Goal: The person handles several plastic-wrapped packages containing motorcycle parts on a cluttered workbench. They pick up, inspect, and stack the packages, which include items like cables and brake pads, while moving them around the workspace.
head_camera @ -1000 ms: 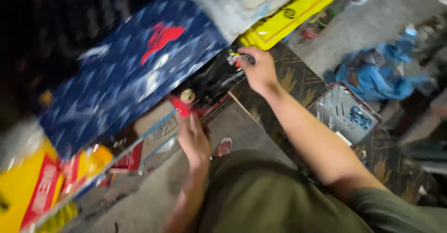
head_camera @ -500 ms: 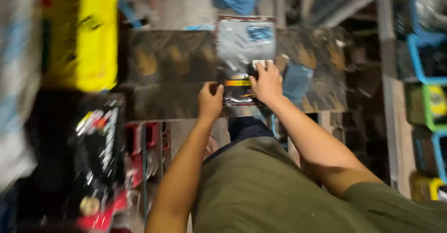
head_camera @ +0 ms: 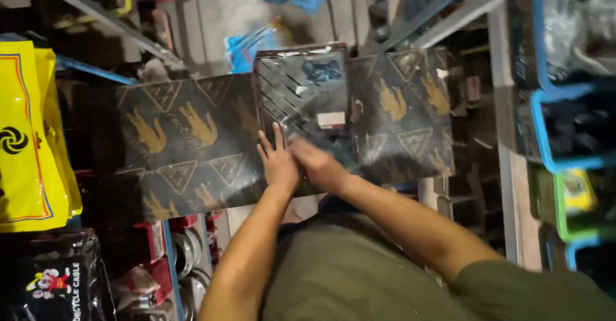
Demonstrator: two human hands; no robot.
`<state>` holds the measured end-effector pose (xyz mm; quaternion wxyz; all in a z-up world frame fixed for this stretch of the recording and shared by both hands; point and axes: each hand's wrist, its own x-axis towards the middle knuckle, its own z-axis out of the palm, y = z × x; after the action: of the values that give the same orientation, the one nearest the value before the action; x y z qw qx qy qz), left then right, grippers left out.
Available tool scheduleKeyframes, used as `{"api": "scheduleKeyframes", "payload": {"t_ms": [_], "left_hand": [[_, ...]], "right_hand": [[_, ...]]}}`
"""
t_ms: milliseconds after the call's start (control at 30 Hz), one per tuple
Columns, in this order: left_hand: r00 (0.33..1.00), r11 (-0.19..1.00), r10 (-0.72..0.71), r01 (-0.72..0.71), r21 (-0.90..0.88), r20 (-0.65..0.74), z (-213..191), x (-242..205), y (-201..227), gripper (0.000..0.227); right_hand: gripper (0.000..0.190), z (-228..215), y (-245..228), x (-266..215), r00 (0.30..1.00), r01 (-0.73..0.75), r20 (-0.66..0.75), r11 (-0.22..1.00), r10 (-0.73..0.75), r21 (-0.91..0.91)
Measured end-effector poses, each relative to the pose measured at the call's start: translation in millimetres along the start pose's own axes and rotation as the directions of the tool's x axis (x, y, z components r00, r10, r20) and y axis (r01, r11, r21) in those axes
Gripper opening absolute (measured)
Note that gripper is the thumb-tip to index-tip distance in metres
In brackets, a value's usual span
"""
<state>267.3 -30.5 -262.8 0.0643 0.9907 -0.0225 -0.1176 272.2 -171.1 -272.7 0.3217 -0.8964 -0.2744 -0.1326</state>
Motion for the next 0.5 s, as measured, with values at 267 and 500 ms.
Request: {"api": "scheduleKeyframes", "payload": {"t_ms": [267,500], "left_hand": [[0.988,0.979,-0.029,0.058,-0.194,0.149,-25,-11,-3,0.117],[0.989,0.973,-0.093,0.067,-0.219,-0.111,10,-12,-6,0.136]], "right_hand": [[0.040,-20,95,152,0.918,0.364,0.091,0.731,-0.386,-0.577],[0.047,39,100,173,0.982,0.186,-0.002,0.957,-0.191,-0.223]]}}
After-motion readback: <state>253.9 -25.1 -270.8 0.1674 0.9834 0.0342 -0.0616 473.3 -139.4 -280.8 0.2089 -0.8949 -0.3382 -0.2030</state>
